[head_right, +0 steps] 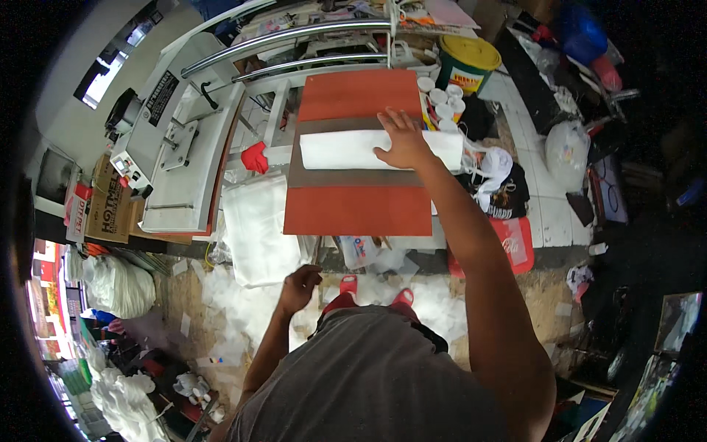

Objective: The person places white tote bags one by one onto a heat press machine, aligns them, and operates the press to print a logo onto the bags.

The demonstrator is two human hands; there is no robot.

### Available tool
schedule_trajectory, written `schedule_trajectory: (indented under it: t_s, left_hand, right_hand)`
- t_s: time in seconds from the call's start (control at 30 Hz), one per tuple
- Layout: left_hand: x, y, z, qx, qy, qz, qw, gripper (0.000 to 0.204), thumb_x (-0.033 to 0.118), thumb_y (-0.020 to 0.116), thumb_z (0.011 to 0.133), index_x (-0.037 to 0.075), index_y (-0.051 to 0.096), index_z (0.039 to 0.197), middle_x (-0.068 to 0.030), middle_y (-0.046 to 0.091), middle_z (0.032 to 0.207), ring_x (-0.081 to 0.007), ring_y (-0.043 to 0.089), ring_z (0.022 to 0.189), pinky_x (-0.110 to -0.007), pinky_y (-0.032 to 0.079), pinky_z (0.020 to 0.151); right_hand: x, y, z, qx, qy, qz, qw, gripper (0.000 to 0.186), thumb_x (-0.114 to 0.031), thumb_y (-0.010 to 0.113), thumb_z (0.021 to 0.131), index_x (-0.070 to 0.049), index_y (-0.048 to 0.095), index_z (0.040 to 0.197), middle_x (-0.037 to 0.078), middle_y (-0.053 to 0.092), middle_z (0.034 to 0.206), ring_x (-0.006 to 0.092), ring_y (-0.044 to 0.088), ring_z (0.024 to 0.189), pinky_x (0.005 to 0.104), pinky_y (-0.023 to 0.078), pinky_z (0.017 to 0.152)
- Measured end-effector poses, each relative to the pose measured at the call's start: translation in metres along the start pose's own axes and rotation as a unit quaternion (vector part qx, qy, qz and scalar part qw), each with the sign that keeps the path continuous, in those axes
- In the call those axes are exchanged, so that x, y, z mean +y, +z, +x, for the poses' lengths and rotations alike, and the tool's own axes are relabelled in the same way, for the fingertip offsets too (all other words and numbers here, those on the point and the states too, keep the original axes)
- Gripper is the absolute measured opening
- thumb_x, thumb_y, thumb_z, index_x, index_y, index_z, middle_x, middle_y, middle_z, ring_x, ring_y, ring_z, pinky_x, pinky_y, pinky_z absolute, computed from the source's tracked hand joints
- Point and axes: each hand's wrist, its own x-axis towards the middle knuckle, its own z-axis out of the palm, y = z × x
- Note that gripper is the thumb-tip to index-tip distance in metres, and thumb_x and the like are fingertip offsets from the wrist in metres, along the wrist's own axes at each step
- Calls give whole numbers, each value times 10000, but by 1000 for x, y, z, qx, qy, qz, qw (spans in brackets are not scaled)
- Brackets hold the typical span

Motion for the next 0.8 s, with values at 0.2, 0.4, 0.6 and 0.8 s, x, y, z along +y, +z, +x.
schedule_trajectory:
  t_s: [0.2, 0.4, 0.6, 0.8]
  left_hand:
    - [-9, 14, 13, -121, -83, -163, 976, 270, 164, 645, 988, -8, 653, 1196, -128, 734, 1082, -180, 708, 1001, -320, 556, 892]
    - [-26, 36, 64, -299, -29, -159, 941, 510, 359, 685, 972, -13, 582, 1306, -168, 688, 1185, -243, 663, 1126, -367, 531, 973]
    - [-23, 28, 82, -361, -130, -231, 894, 582, 339, 662, 991, 2, 463, 1422, -176, 584, 1370, -244, 579, 1248, -402, 448, 1093]
    - [-36, 17, 76, -284, -248, -493, 784, 646, 440, 661, 970, 93, 424, 1461, -112, 576, 1406, -261, 566, 1268, -460, 488, 1005]
  right_hand:
    - [4, -36, 32, -172, 235, 201, 935, 618, -495, 745, 854, -39, 634, 1257, 113, 708, 846, 276, 693, 871, 406, 521, 804]
    - [-27, -6, -33, -255, 178, 102, 945, 760, -596, 738, 813, -72, 594, 1345, 151, 593, 1353, 304, 574, 1242, 398, 468, 1033]
    - [-93, 13, -86, -311, 193, 107, 924, 766, -639, 719, 813, -68, 624, 1313, 167, 625, 1312, 334, 586, 1214, 432, 462, 1034]
    - [-122, -11, -179, -134, 460, 283, 831, 445, -425, 736, 915, 10, 674, 846, 101, 675, 738, 187, 603, 558, 337, 500, 567]
